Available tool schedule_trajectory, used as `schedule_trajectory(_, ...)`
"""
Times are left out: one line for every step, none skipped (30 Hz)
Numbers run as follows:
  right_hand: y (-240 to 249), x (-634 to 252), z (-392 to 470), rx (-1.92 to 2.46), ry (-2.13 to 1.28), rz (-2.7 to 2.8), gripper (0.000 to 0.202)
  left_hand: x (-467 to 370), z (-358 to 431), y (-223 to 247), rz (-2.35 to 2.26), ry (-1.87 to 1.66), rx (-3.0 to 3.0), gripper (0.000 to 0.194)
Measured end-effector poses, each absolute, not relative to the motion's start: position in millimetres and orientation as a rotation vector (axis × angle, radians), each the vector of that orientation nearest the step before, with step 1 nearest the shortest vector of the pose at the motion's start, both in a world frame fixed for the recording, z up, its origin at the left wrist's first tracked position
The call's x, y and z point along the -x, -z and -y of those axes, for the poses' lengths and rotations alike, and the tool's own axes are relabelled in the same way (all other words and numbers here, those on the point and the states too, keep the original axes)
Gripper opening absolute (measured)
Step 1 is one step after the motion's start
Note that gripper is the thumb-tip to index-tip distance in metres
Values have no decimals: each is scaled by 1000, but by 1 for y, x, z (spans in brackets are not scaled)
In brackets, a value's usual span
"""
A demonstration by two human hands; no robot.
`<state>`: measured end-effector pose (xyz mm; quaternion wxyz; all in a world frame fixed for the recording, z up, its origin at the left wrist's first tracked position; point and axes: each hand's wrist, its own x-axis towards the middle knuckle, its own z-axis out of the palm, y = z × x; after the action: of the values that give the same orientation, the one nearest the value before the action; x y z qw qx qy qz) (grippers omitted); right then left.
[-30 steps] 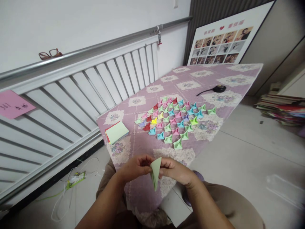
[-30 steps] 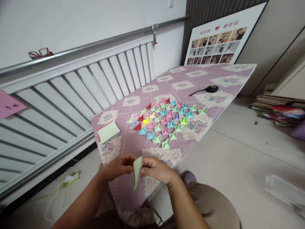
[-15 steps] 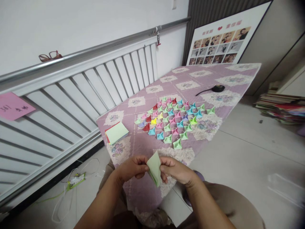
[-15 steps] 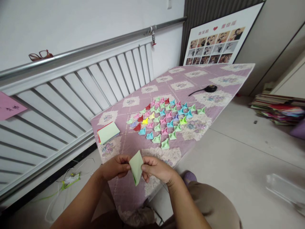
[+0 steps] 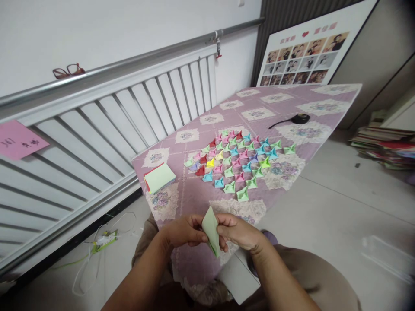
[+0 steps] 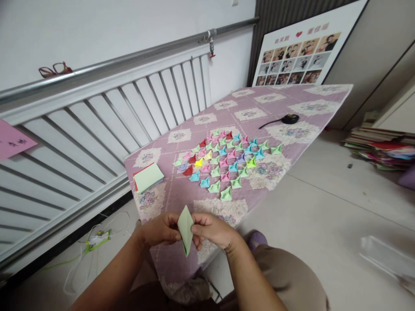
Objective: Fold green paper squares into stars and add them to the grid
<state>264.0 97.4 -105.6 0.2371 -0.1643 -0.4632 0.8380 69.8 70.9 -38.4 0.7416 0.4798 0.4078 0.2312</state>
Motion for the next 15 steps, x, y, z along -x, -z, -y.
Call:
schedule_trajectory(106,-264,-98,447,-2298,1270,41,-70,-71,39,-858,-494,-1053,47)
schedule_trajectory(106,-264,-98,449,-2295,1266,41,-70,-71,39,-809,-474,-1051,48)
schedule_trajectory(106,-263,-98,453,-2291,1261,40,-70,-71,39,-768,-456,-1046,49)
schedule_trajectory(106,-263,-98,459,-2286,1254,40,-71,-71,40,-754,-465,-1039,52)
schedule_trajectory(107,-263,-99,464,-2280,1247,40,-71,-71,41,-741,-467,-1033,55)
schedule_trajectory(107,-263,-99,464,-2278,1239,40,-72,-71,42,-723,-464,-1031,58)
schedule_trajectory(108,-263,-99,458,-2279,1232,41,-73,-70,43,-702,-462,-1030,60)
schedule_trajectory(108,-264,-99,448,-2282,1226,41,-73,-70,44,-682,-460,-1031,62)
schedule_trajectory(108,-264,-99,437,-2284,1221,41,-74,-70,45,-668,-465,-1031,63)
schedule_trajectory(108,-264,-98,430,-2285,1218,41,-75,-70,46,-661,-472,-1030,63)
schedule_trajectory(108,-264,-98,425,-2287,1217,40,-76,-69,47,-658,-480,-1030,62)
schedule_trajectory(107,-264,-98,423,-2287,1217,40,-77,-69,47,-655,-483,-1031,60)
schedule_trajectory(107,-265,-98,421,-2287,1220,40,-77,-69,48,-650,-485,-1031,58)
schedule_trajectory(107,-265,-98,420,-2289,1223,40,-78,-68,48,-642,-485,-1032,55)
schedule_trajectory(107,-265,-98,419,-2291,1225,41,-78,-68,48,-633,-484,-1032,52)
